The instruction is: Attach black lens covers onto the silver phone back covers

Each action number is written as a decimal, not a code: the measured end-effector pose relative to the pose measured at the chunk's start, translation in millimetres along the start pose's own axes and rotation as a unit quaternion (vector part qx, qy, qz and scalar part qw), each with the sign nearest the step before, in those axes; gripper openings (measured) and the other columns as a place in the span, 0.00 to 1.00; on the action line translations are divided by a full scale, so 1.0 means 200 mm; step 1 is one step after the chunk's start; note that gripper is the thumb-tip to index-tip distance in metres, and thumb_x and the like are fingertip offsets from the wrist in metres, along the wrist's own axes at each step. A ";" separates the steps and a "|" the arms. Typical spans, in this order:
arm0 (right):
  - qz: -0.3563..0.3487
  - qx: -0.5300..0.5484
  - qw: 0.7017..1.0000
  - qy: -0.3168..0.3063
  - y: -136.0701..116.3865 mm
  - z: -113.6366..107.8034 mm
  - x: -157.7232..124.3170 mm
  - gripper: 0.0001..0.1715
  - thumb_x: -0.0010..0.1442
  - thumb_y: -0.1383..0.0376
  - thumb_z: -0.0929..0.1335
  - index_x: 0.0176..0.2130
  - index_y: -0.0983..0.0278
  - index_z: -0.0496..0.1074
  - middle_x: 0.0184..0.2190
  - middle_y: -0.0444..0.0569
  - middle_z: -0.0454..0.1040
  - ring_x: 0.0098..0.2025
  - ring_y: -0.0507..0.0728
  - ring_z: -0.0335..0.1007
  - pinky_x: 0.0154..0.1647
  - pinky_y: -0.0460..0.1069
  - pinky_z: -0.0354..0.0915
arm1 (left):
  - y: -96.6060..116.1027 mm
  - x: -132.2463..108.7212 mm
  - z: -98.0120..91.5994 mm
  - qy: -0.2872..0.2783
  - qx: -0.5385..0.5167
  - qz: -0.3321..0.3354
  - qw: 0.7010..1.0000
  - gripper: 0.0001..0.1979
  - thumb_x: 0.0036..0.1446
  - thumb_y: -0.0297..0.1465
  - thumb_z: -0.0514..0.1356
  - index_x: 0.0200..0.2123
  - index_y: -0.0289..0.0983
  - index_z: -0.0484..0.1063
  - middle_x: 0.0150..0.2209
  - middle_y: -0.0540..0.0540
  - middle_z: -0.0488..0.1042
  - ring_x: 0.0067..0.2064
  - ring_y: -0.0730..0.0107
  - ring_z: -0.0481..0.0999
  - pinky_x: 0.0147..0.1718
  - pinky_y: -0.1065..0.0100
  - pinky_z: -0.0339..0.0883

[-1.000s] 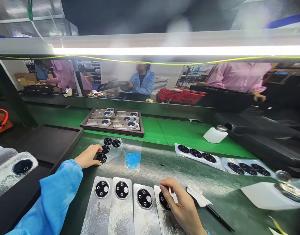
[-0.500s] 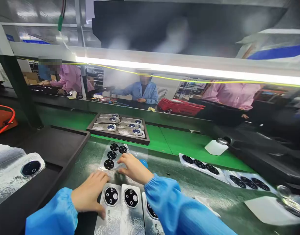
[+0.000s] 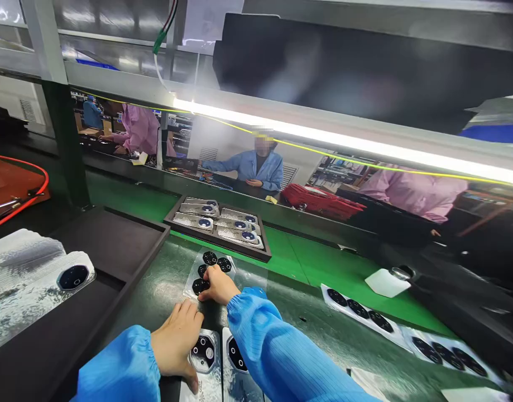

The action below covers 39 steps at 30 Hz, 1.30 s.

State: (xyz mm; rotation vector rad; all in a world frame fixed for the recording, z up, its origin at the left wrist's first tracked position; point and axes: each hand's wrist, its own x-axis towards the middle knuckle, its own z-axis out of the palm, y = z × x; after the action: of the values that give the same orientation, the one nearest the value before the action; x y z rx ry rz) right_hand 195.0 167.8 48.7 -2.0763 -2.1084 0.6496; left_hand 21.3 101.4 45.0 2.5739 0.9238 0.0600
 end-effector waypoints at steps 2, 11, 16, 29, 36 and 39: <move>0.008 0.002 1.000 -0.012 0.00 0.00 0.02 0.18 0.65 0.58 0.69 0.51 0.65 0.70 0.51 0.52 0.71 0.48 0.59 0.72 0.48 0.58 0.70 | 0.01 -0.01 0.00 0.000 -0.001 -0.009 1.000 0.39 0.26 0.40 0.78 0.41 0.35 0.64 0.45 0.42 0.65 0.49 0.48 0.66 0.48 0.49 0.64; -0.001 0.015 1.000 -0.002 0.00 0.00 -0.01 0.18 0.66 0.58 0.69 0.52 0.65 0.70 0.51 0.52 0.71 0.48 0.59 0.72 0.49 0.58 0.70 | 0.07 -0.11 -0.06 0.036 -0.041 -0.037 0.998 0.32 0.34 0.34 0.77 0.37 0.37 0.60 0.48 0.43 0.62 0.49 0.53 0.65 0.46 0.54 0.66; 0.013 0.018 1.000 -0.002 0.02 0.01 0.01 0.18 0.65 0.58 0.69 0.51 0.65 0.70 0.51 0.52 0.71 0.48 0.59 0.72 0.48 0.58 0.70 | 0.08 -0.17 -0.07 0.042 -0.051 -0.049 0.997 0.29 0.39 0.36 0.75 0.38 0.39 0.59 0.47 0.45 0.62 0.49 0.53 0.65 0.47 0.53 0.65; -0.085 0.011 0.995 0.058 -0.02 0.03 -0.13 0.20 0.59 0.67 0.72 0.50 0.66 0.68 0.51 0.52 0.68 0.49 0.59 0.69 0.51 0.56 0.67 | 0.07 -0.28 -0.09 0.015 -0.228 -0.070 0.971 0.28 0.46 0.21 0.66 0.47 0.44 0.58 0.46 0.51 0.61 0.45 0.65 0.71 0.43 0.65 0.67; -0.140 0.010 0.987 0.076 -0.01 0.04 -0.14 0.23 0.52 0.74 0.71 0.48 0.64 0.67 0.45 0.51 0.66 0.45 0.58 0.69 0.49 0.53 0.66 | 0.06 -0.32 -0.06 0.023 -0.335 -0.081 0.938 0.28 0.43 0.20 0.60 0.48 0.45 0.56 0.41 0.54 0.67 0.35 0.71 0.70 0.35 0.71 0.64; -0.167 0.006 0.982 0.089 -0.01 0.02 -0.14 0.22 0.51 0.73 0.72 0.46 0.64 0.67 0.44 0.51 0.66 0.46 0.60 0.69 0.50 0.54 0.66 | 0.04 -0.33 -0.03 -0.015 -0.430 -0.061 0.901 0.29 0.46 0.20 0.58 0.50 0.45 0.54 0.33 0.57 0.65 0.28 0.76 0.63 0.24 0.75 0.56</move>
State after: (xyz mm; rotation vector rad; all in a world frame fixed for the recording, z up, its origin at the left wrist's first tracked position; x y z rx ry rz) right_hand 192.5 138.9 52.1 -1.6449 -2.2624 0.4125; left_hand -25.6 57.8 60.6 1.6875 0.7981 0.3153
